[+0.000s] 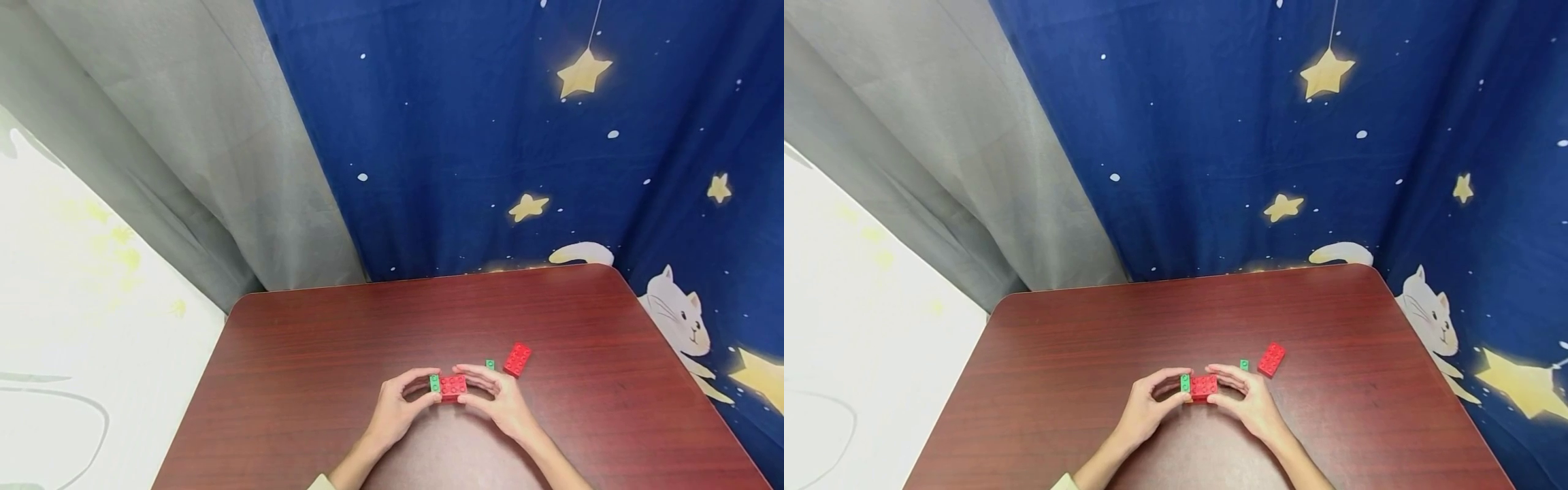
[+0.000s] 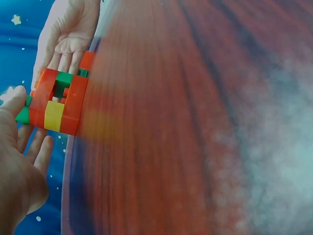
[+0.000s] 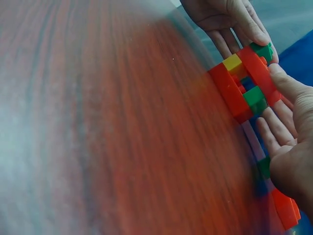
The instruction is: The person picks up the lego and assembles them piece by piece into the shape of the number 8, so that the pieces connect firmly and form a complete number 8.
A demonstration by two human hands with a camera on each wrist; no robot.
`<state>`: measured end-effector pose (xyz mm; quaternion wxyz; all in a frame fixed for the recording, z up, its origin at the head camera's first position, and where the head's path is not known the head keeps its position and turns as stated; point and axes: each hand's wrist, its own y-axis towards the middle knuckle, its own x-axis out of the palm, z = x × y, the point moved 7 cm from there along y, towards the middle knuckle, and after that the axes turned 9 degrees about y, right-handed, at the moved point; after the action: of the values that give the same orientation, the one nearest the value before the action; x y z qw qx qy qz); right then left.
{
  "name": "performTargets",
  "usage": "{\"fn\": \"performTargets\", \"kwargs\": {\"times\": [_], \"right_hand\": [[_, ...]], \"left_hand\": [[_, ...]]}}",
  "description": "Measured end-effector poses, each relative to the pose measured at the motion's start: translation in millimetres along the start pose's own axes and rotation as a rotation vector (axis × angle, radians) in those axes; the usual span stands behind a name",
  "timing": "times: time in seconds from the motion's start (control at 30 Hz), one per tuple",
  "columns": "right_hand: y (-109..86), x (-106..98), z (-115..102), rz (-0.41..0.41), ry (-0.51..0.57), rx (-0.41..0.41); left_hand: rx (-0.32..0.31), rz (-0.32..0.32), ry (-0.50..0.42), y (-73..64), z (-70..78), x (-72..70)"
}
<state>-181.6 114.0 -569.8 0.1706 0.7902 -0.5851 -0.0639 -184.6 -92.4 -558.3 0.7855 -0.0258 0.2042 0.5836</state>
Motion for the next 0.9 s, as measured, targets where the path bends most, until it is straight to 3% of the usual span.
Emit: {"fn": "performTargets", "kwargs": {"times": [0.13, 0.27, 0.5, 0.77, 0.9], "right_hand": [[-1.3, -6.5, -8.8, 0.055, -0.008, -0.101], [-5.2, -17.2, -13.9, 0.155, -0.085, -0.157], [-11.1, -34.5, -18.5, 0.31, -0.22, -0.15], [-14.6, -37.7, -10.5, 0.347, -0.289, -0.057], [-14.7, -35.4, -11.3, 0.362, -0.351, -0.065]], "left_hand": [[0.02, -0.008, -0.009, 0.0, 0.6, 0.5], [0.064, -0.014, -0.015, 0.3, 2.4, 0.5], [0.053, -0.017, -0.005, 0.2, -0.1, -0.4], [0.016, -0.025, 0.005, -0.7, -3.8, -0.4], [0.015, -0.024, 0.018, -1.1, -3.7, 0.2]]}}
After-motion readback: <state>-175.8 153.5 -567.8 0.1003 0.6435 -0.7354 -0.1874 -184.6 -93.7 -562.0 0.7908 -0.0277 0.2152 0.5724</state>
